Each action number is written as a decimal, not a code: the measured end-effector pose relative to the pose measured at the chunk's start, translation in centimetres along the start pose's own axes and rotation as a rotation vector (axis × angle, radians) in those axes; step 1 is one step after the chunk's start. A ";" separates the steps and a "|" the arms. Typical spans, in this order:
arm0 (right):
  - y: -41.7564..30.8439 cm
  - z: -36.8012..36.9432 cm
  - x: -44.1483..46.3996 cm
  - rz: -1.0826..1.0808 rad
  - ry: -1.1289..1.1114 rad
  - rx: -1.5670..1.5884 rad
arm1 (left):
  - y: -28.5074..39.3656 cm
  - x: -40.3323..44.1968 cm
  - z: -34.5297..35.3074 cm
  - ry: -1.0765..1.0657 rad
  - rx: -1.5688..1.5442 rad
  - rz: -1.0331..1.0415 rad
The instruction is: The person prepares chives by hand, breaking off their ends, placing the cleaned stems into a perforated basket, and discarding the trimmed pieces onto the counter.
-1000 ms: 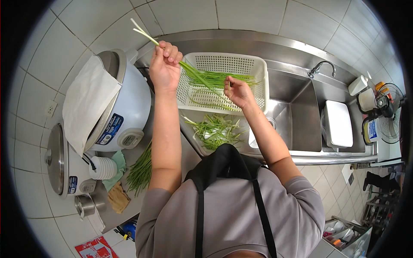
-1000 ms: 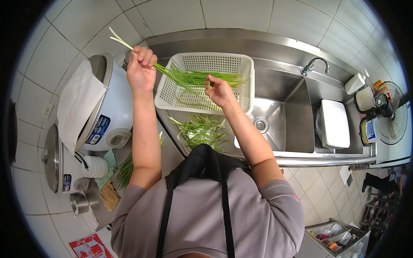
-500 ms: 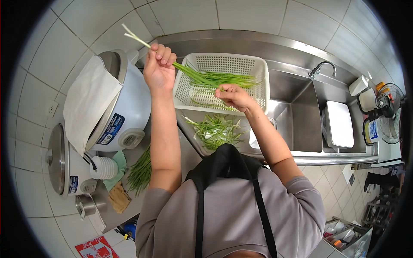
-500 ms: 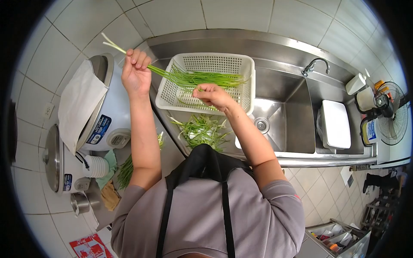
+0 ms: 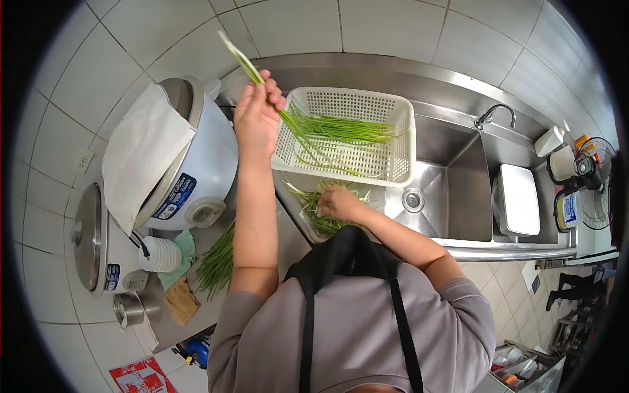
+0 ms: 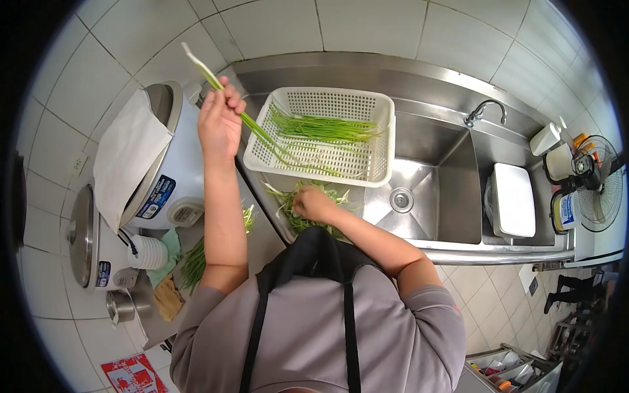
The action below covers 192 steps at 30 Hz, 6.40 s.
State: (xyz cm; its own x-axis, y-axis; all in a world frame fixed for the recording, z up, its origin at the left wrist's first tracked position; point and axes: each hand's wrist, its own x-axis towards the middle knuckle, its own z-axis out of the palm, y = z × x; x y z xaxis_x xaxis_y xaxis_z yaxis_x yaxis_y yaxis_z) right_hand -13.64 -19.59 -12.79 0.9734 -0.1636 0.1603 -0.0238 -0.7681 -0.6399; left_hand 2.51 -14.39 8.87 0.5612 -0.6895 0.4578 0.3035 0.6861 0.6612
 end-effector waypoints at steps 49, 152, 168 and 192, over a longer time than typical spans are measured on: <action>-7.3 -17.7 6.5 0.182 0.478 0.704 | -6.5 -4.9 -0.9 0.107 0.319 -0.309; -6.2 -15.1 7.6 0.036 0.461 0.986 | -6.3 -4.3 -1.7 0.137 0.274 -0.394; -6.5 -9.6 7.0 -0.028 0.098 1.192 | -4.3 -2.9 -0.9 0.149 0.061 -0.217; -8.2 -7.0 2.8 -0.135 0.192 0.589 | 6.2 -8.2 -3.6 0.319 0.157 0.149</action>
State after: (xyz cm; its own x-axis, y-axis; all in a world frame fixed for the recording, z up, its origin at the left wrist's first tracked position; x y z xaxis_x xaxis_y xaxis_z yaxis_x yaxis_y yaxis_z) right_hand -12.34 -18.09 -1.89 0.8995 -0.2396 0.3655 0.2790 -0.3290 -0.9022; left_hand 2.55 -3.67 7.10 0.8089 -0.4615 0.3643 0.0928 0.7121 0.6960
